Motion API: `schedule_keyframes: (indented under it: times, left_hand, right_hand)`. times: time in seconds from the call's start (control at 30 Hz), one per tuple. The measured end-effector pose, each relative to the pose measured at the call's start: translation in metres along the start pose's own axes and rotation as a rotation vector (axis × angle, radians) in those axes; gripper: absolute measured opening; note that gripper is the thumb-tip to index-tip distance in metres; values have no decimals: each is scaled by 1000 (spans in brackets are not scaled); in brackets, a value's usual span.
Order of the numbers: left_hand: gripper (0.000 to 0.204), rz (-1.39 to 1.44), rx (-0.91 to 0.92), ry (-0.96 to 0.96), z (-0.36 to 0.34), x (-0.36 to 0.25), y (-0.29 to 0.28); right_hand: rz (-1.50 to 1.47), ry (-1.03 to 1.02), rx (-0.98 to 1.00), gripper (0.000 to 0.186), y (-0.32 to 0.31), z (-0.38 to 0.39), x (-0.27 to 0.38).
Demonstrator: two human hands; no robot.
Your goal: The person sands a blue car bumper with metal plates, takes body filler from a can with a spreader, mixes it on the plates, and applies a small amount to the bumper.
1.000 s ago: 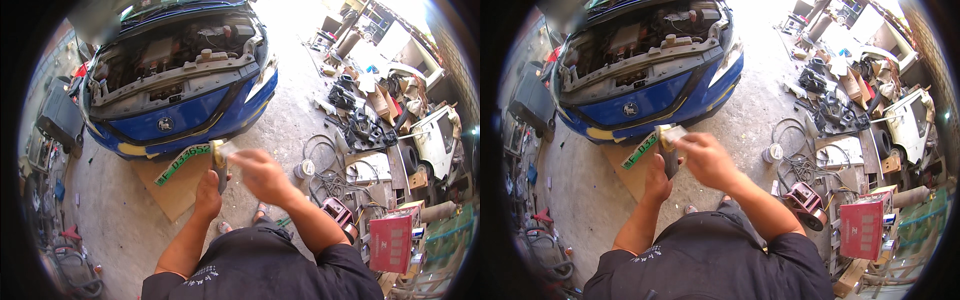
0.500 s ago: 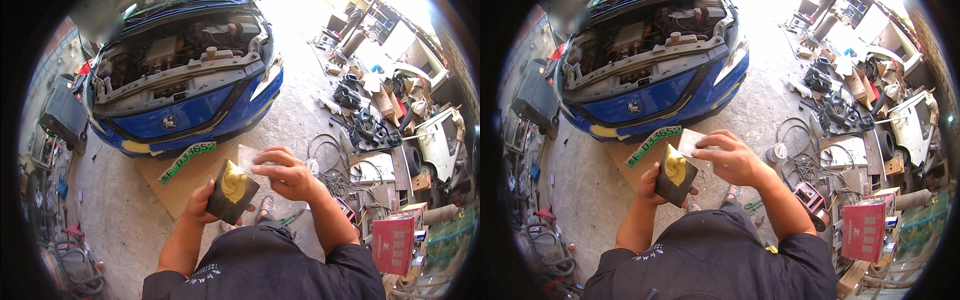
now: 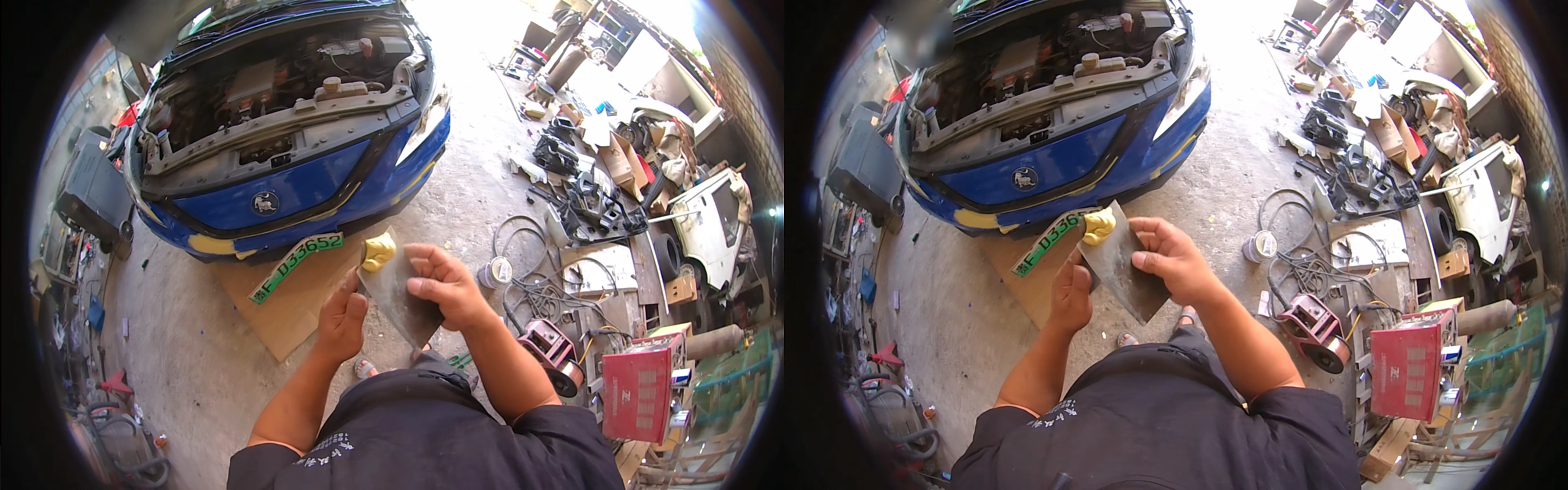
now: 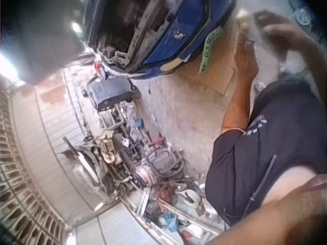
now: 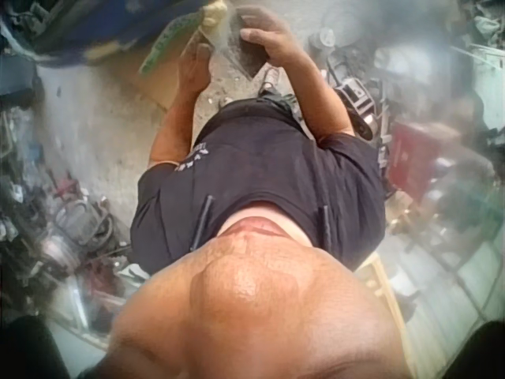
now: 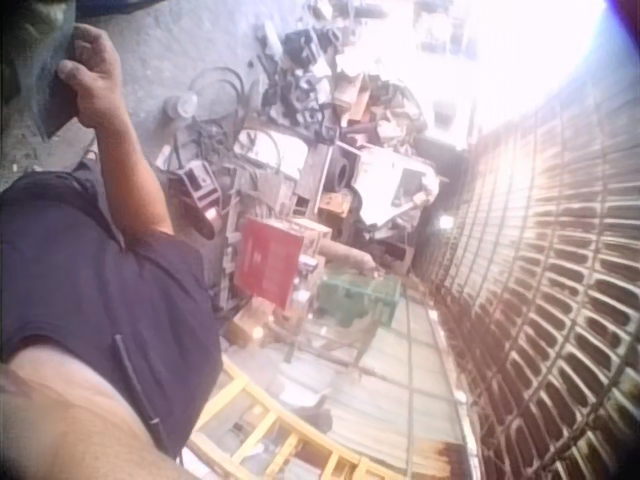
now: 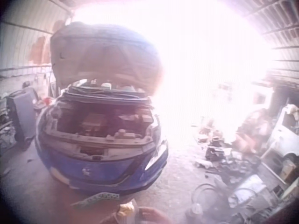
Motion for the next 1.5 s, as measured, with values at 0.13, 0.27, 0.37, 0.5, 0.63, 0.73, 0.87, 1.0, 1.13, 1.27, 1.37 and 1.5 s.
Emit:
schedule_keyframes:
  times: [0.13, 0.27, 0.37, 0.5, 0.63, 0.73, 0.87, 1.0, 1.13, 1.27, 1.37, 1.5]
  left_hand:
    - [57, 437, 268, -446, -12, -7, -24]
    - [73, 1183, 363, -643, 6, -9, -29]
    - [71, 1342, 474, -601, 10, -13, -20]
    - [73, 1110, 282, -618, 4, -19, -14]
    - [77, 943, -45, -526, -1, -16, -10]
    - [75, 938, -127, -516, 0, -9, -6]
    - [69, 859, -175, -417, 1, 11, -2]
    - [62, 671, -195, -337, 11, 35, -19]
    - [59, 355, -210, -218, 7, 27, -17]
    - [54, 647, -190, -302, 1, 27, -41]
    - [61, 1095, 161, -496, -10, -12, -41]
    - [70, 1350, 416, -561, 1, -6, -47]
  right_hand:
    - [101, -230, 122, 45, -5, 12, 47]
    - [884, -534, 482, 47, 27, 13, 68]
    - [888, -449, 433, 48, 35, 6, 50]
    - [1515, -454, 218, 40, 13, -13, 38]
    - [1352, -480, -186, 39, 14, 7, 36]
    - [1504, -611, -226, 39, 32, 10, 26]
    - [1531, -616, -111, 46, 47, 1, -17]
    - [1404, -485, -152, 41, 42, 2, -1]
    - [1252, -482, -149, 44, 58, -16, 0]
    - [1302, -511, -104, 46, 52, -5, 6]
    - [1317, -613, 77, 51, 60, -1, 45]
    - [1327, -609, 254, 55, 66, -8, 50]
Point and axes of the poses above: each hand's wrist, its own z-axis away from the middle knuckle, its own y-axis out of the palm, x = y × z, the point moved 3 cm from there along -z, towards the middle knuckle, and after that the axes turned 2 degrees about y, right-handed, at the moved point
